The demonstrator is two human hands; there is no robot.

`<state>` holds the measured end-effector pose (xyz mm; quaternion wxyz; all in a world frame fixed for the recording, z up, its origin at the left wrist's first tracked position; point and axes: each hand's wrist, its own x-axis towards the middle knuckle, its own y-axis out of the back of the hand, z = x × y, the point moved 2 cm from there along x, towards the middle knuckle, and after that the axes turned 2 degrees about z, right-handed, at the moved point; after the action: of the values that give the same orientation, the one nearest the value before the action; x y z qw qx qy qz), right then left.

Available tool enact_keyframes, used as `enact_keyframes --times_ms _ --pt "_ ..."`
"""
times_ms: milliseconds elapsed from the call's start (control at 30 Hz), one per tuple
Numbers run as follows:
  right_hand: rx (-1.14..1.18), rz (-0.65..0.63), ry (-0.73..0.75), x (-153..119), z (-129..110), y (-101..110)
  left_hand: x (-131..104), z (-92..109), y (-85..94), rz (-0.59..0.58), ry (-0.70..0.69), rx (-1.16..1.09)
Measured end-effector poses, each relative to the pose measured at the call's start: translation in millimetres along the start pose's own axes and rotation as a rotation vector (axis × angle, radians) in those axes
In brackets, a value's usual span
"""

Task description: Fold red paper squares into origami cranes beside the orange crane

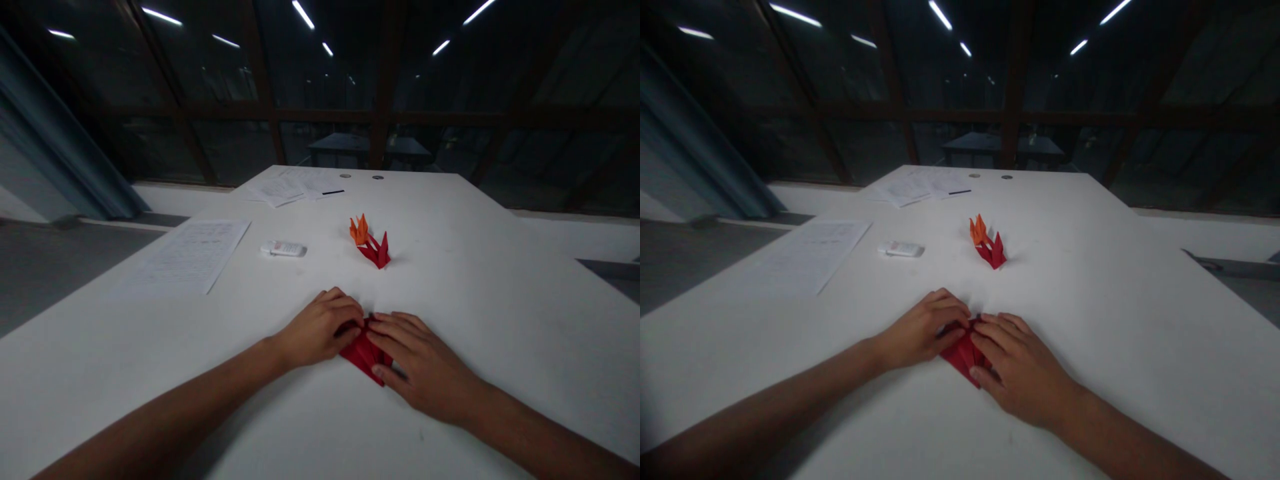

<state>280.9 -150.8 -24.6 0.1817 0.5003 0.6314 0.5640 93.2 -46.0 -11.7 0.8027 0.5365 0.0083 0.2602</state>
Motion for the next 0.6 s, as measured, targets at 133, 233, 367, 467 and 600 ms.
enact_keyframes --times_ms 133,233,367,467,600 --pt "-0.031 -0.008 0.013 0 -2 1 -1 -3 3.0 0.014 0.0 0.028" --pt "-0.041 0.0 0.019 1 -3 2 -1 -9 7.0 0.033 0.056 0.014" --pt "-0.044 -0.005 -0.003 0 -3 1 0 -16 11.2 0.043 0.131 -0.046" --pt "-0.022 -0.007 -0.024 0 -1 1 1 -15 12.1 0.042 0.129 -0.035" --pt "0.024 -0.002 -0.048 -1 1 1 -1 -9 10.1 0.027 0.07 0.038"
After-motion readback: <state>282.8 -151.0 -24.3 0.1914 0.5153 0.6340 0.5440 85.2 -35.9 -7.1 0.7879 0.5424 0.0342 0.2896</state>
